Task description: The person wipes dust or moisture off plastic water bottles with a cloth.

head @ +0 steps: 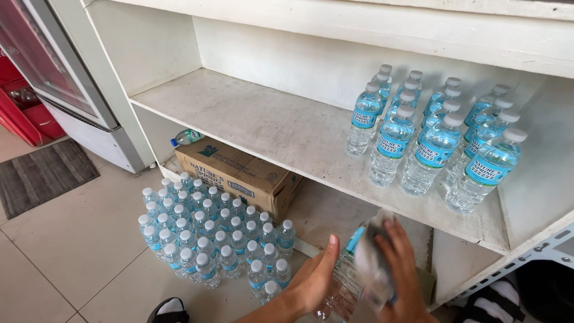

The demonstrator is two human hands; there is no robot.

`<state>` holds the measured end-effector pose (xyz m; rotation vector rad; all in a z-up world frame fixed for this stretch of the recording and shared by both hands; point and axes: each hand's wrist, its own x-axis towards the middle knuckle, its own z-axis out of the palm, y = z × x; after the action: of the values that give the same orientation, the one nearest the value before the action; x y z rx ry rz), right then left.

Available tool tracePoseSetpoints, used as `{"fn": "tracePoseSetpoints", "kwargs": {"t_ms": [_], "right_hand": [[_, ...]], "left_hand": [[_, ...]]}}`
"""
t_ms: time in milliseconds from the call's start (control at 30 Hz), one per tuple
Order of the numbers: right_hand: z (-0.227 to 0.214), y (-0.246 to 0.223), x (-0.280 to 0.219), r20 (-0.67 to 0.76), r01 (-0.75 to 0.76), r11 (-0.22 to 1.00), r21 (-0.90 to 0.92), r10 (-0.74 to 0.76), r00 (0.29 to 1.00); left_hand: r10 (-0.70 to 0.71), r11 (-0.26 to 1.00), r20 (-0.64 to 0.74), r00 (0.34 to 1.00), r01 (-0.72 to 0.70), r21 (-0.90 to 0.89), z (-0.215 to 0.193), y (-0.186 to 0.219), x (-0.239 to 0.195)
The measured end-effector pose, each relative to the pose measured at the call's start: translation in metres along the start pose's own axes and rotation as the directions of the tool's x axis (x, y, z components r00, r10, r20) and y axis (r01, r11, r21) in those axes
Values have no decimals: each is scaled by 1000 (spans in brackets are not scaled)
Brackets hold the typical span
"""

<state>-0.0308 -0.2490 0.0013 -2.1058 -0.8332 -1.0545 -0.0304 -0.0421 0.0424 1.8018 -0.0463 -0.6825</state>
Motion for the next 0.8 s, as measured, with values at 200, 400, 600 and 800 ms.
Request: {"fn": "tracePoseSetpoints", "kwargs": {"t_ms": [200,400,600,800], "right_hand": [[33,-6,-67,261,511,843,-171,-461,848],[-10,19,7,141,301,953,42,-303,942],[17,11,-13,31,228,965,-128,-226,974],[27,15,-35,181,461,879,-125,-437,881]], "left_hand": [[-30,988,-64,998,20,-155,-6,-9,10],[7,1000,-6,1000,-7,-14,1,5,-10],[-29,971,-16,999,24,-238,7,-13,9],[7,903,-11,1000,-11,-430,2,-36,36]]}}
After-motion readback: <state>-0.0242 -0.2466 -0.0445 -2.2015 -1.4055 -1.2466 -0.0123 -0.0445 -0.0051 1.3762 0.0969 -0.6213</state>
